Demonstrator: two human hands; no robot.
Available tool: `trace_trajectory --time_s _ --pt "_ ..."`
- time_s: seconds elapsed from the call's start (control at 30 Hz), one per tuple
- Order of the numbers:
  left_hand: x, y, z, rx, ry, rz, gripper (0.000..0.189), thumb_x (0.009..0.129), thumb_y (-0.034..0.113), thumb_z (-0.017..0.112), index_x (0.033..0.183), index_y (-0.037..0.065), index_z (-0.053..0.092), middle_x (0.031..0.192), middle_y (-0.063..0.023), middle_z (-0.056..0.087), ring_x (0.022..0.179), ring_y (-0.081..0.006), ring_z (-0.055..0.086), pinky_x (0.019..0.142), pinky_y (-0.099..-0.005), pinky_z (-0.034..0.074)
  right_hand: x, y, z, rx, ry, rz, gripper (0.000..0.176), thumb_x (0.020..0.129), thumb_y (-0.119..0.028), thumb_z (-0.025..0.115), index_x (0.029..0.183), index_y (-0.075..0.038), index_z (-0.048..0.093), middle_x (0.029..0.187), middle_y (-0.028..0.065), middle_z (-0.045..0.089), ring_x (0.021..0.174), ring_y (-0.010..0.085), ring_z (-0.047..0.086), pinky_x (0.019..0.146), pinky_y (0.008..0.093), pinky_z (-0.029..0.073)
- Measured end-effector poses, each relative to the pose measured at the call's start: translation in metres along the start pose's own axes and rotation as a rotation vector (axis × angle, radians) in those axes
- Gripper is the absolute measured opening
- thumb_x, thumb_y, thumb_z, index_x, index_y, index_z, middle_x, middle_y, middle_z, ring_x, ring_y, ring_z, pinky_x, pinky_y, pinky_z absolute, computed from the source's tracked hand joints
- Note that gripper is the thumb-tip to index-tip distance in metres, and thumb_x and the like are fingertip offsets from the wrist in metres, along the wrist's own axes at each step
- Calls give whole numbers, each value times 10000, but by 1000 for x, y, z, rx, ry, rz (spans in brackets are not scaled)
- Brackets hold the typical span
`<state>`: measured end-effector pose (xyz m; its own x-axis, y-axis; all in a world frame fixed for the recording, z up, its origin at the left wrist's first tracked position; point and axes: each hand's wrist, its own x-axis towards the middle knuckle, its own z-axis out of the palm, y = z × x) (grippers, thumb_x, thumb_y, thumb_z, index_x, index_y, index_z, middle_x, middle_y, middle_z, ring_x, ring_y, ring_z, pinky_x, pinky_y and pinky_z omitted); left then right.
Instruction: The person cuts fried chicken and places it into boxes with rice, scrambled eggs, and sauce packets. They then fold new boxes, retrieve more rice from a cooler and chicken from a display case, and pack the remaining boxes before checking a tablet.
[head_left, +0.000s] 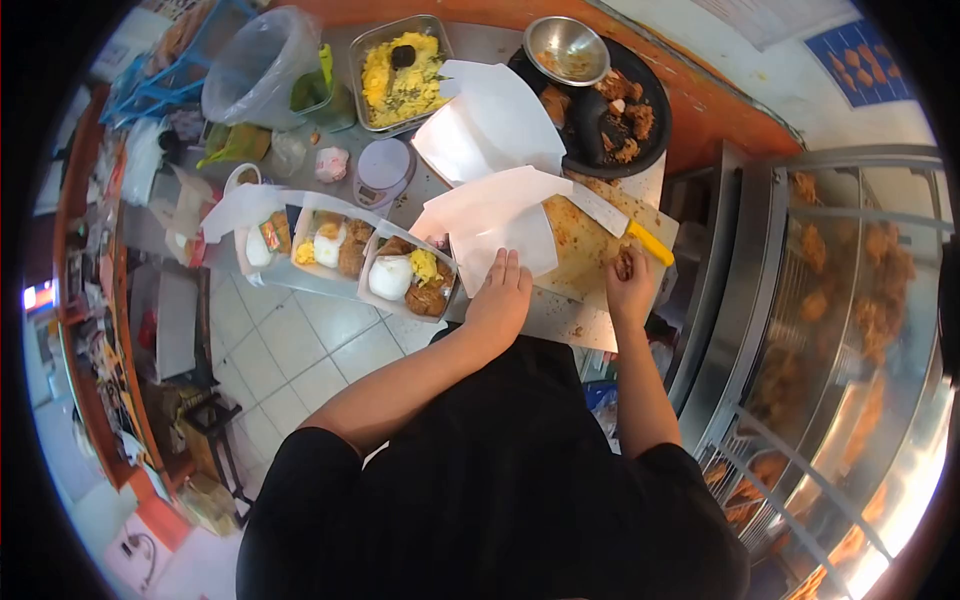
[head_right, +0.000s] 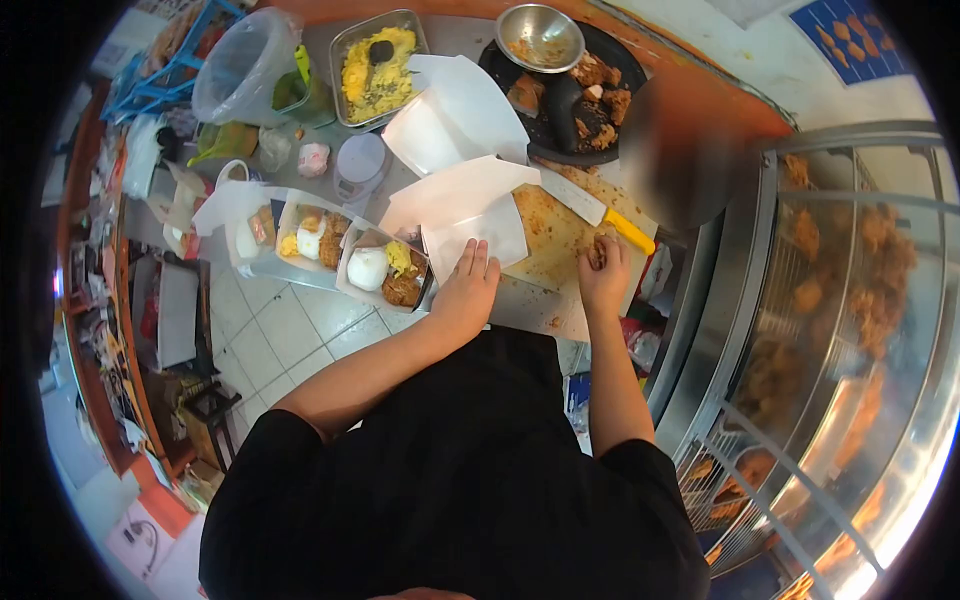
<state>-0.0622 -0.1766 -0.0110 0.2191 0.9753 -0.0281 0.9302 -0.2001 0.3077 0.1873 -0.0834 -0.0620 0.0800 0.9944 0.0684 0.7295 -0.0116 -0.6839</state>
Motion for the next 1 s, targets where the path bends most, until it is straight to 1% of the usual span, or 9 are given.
trace_trajectory --time_s 0.17,0.27,0.43,0.63,0.7,0.77,0.83,0.97,1.0 --pt "7 12 10 65 -132 24 229 891 151 567 1033 4 671 1172 -214 689 1151 -374 642 1058 -499 460 22 -101 -24 196 -194 -597 361 738 -57 769 1087 -67 674 1230 155 614 1118 335 620 899 418 540" --pt "5 9 33 153 -70 58 165 863 163 578 946 64 680 941 -104 704 945 -283 672 916 -458 496 40 -108 8 -193 -694 -1083 446 749 -239 780 1152 -89 662 1323 128 597 1252 332 552 1050 460 455" --pt "5 1 36 56 115 154 151 841 162 591 926 73 678 879 -62 688 903 -255 658 915 -427 473 30 -84 0 -234 -643 -1030 409 803 -136 702 1199 -42 658 1320 138 598 1267 347 543 1052 478 451" --pt "18 4 27 103 -11 147 271 864 141 577 1091 51 694 1032 -108 686 1066 -288 624 959 -434 469 -18 -71 -25 -114 -371 -447 387 860 80 608 1234 -13 637 1199 140 657 1169 331 622 981 433 513" --pt "16 -1 22 -115 131 267 464 879 130 590 1329 19 585 1244 -190 613 1251 -364 538 1064 -472 433 -44 -71 -18 439 141 36 289 939 75 582 1217 3 612 1129 117 662 1058 243 668 895 372 562" --pt "2 10 -13 -331 208 313 510 885 128 591 1380 15 542 1290 -208 587 1287 -395 513 1098 -486 414 -72 -98 -25 845 404 193 187 989 32 565 1174 19 588 1123 106 641 1034 180 658 875 324 577" --pt "-14 31 -55 -920 371 419 548 879 100 595 1414 35 501 1335 -216 549 1298 -425 490 1091 -508 410 -99 -107 -30 876 346 253 169 969 22 607 1134 19 568 1133 115 635 1031 199 661 883 338 587" --pt "7 26 -80 -817 104 541 315 881 28 581 1189 28 646 1144 -211 652 1097 -422 622 938 -496 509 -140 -174 -81 1017 101 234 474 1000 -91 619 1447 -26 472 1387 151 580 1210 223 617 962 330 521" --pt "23 22 -88 -672 262 634 219 877 16 570 1067 17 679 1043 -207 674 1005 -424 655 892 -485 534 -156 -166 -89 946 134 193 516 1005 -98 611 1484 -35 430 1453 165 536 1263 257 596 988 350 509"
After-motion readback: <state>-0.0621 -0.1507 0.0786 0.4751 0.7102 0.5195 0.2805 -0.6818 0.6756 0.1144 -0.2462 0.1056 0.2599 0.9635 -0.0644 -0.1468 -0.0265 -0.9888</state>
